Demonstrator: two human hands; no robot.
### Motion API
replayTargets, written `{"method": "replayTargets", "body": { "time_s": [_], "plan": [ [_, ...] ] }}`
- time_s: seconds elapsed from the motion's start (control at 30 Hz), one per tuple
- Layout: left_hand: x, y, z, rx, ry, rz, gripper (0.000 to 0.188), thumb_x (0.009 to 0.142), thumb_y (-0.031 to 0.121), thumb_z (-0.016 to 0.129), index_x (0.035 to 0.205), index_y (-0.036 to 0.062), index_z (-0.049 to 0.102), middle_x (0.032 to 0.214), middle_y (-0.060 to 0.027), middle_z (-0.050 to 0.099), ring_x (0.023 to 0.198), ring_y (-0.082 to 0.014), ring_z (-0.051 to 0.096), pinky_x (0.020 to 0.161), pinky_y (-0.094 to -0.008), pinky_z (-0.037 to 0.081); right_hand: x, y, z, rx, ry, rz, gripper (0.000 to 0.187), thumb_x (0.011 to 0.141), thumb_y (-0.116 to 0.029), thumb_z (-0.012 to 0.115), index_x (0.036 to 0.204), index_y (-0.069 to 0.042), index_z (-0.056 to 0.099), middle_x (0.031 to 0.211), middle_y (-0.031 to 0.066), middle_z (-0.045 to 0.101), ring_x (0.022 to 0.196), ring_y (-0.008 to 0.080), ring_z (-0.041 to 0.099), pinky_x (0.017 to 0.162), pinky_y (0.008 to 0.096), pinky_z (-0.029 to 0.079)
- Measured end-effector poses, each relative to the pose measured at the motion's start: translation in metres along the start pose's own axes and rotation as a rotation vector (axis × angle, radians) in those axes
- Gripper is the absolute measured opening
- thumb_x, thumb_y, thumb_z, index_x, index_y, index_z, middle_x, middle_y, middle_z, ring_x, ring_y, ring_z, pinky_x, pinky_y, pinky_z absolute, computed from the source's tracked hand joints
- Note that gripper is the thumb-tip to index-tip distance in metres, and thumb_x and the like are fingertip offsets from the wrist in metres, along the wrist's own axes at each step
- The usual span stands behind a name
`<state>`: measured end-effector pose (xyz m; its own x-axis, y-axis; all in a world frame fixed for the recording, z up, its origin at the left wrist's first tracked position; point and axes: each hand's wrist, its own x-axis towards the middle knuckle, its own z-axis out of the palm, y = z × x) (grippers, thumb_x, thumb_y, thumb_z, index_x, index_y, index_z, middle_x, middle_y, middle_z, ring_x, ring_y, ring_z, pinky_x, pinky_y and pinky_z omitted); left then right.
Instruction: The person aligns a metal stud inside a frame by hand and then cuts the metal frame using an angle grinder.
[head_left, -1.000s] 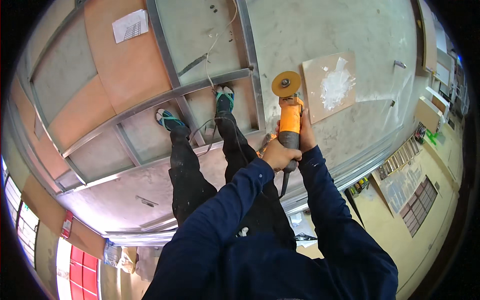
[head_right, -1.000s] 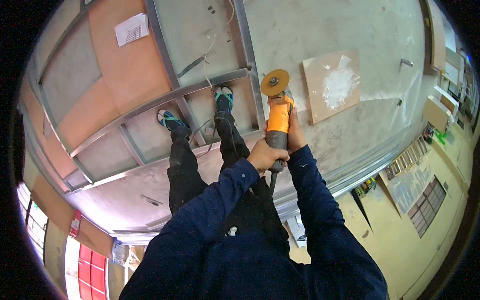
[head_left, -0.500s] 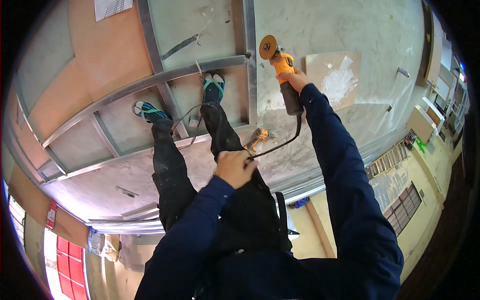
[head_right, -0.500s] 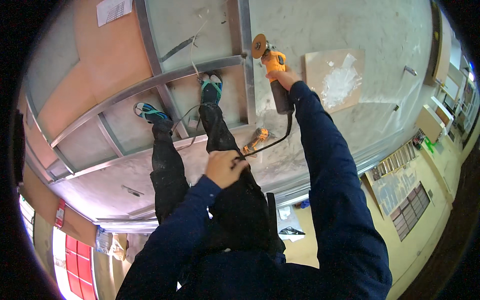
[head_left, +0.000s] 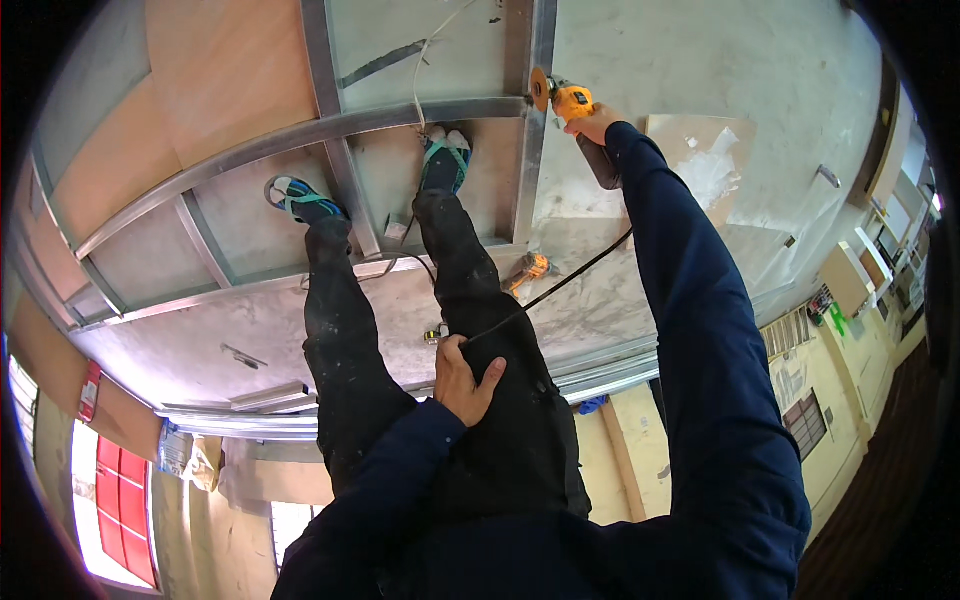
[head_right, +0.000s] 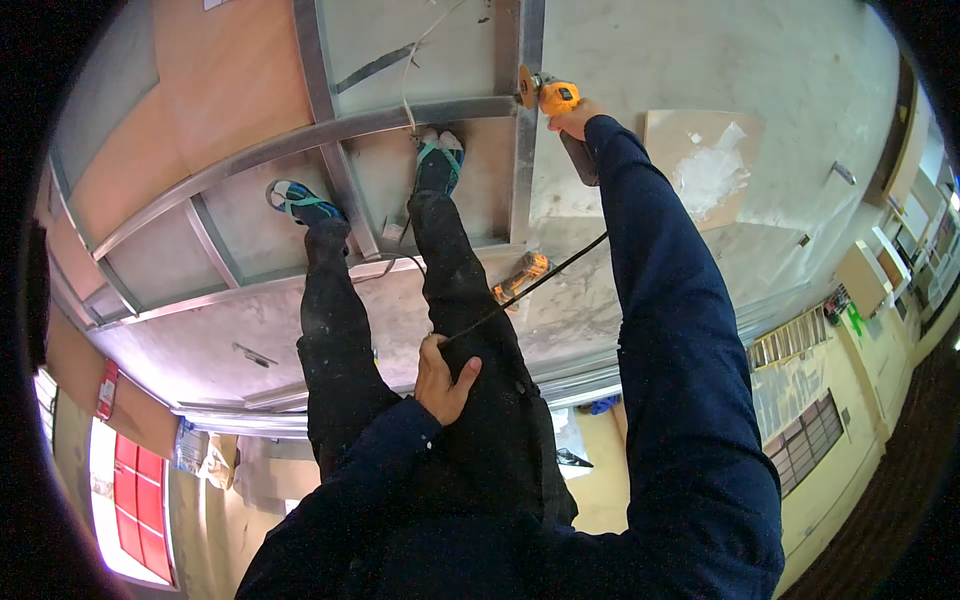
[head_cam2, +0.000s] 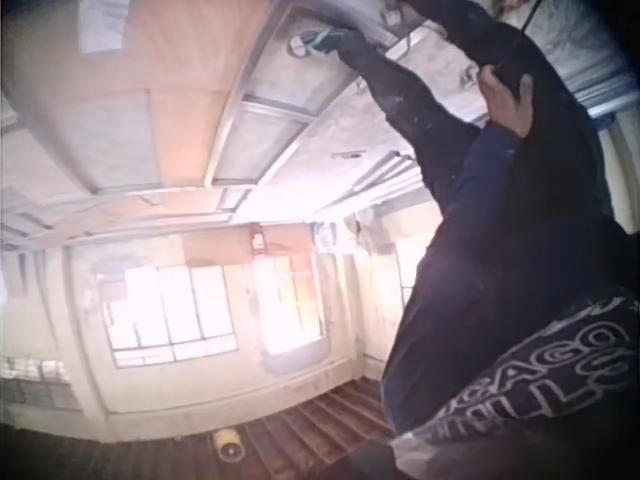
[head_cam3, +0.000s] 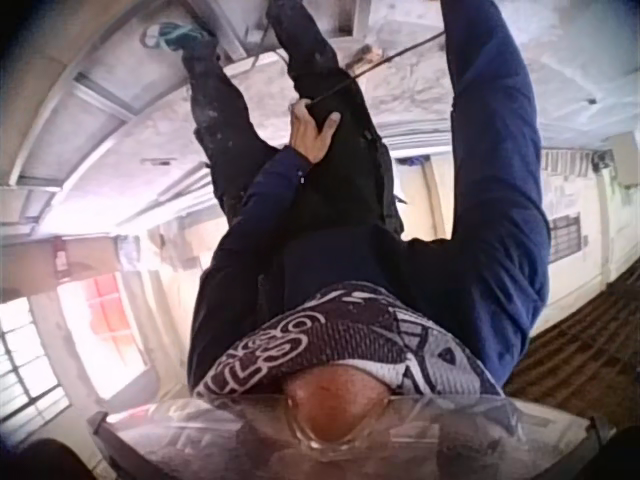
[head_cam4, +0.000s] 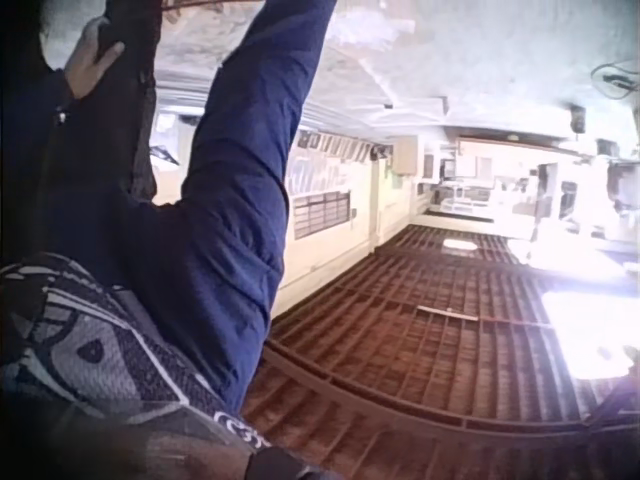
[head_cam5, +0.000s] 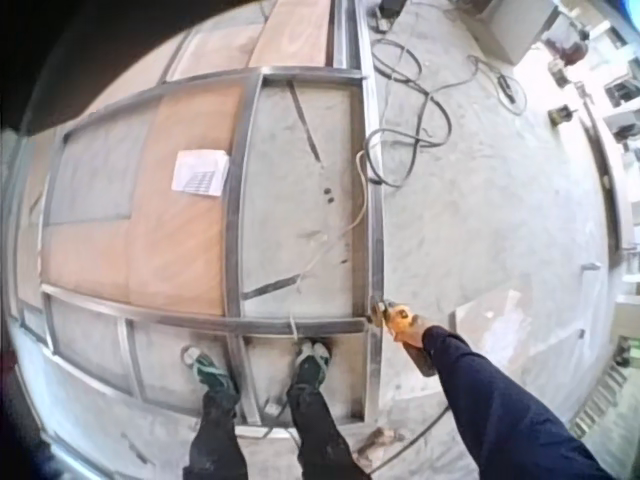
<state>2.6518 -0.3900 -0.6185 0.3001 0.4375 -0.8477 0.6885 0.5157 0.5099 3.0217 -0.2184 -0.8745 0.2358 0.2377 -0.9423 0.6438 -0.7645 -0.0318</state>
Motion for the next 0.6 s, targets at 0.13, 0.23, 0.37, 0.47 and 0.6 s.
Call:
{"method": "replayTargets", "body": {
  "time_s": [0.13,0.23,0.37,0.47,0.6],
  "plan": [
    [0.003,0.0,0.002,-0.026,-0.003,0.002,0.068,0.088,0.046,0.055,0.118,-0.0089,0.029,0.112,-0.0303,0.041,0.105,-0.0384,0.046,0.094,-0.0433,0.035,0.012,-0.003,0.007,-0.058,0.021,0.014,0.045,0.061,-0.038,0.073,0.092,-0.007,0.066,0.088,0.0091,0.067,0.079,0.0211,0.064,0.071,0.0308,0.049],
    [0.005,0.001,0.001,-0.036,-0.016,-0.022,0.067,0.087,0.045,0.055,0.118,-0.0082,0.029,0.113,-0.0298,0.04,0.106,-0.0381,0.045,0.094,-0.0432,0.035,0.025,-0.004,0.012,-0.093,0.0,0.018,0.045,0.061,-0.038,0.073,0.093,-0.006,0.066,0.089,0.0093,0.067,0.081,0.0214,0.064,0.073,0.0313,0.049],
    [0.006,0.0,0.002,-0.032,-0.015,-0.03,0.065,0.087,0.043,0.057,0.117,-0.0075,0.03,0.113,-0.0287,0.04,0.106,-0.0373,0.044,0.094,-0.0427,0.035,0.032,-0.001,0.014,-0.114,-0.006,0.039,0.047,0.062,-0.039,0.073,0.096,-0.007,0.066,0.091,0.0098,0.067,0.084,0.0216,0.064,0.074,0.0318,0.049],
    [0.007,-0.001,0.004,-0.022,-0.006,-0.012,0.064,0.086,0.043,0.058,0.116,-0.007,0.03,0.111,-0.0274,0.04,0.105,-0.0364,0.044,0.093,-0.0424,0.035,0.037,0.002,0.013,-0.098,-0.016,0.052,0.049,0.062,-0.039,0.073,0.098,-0.007,0.066,0.092,0.0101,0.067,0.085,0.0217,0.064,0.075,0.0318,0.049],
    [0.007,-0.001,0.003,-0.032,0.009,-0.018,0.063,0.085,0.041,0.06,0.115,-0.0053,0.031,0.109,-0.0262,0.04,0.103,-0.0372,0.043,0.092,-0.0431,0.035,0.036,-0.003,0.016,-0.075,-0.025,0.051,0.047,0.063,-0.038,0.073,0.097,-0.006,0.066,0.092,0.0106,0.067,0.085,0.0221,0.064,0.075,0.032,0.05]
  ]
}}
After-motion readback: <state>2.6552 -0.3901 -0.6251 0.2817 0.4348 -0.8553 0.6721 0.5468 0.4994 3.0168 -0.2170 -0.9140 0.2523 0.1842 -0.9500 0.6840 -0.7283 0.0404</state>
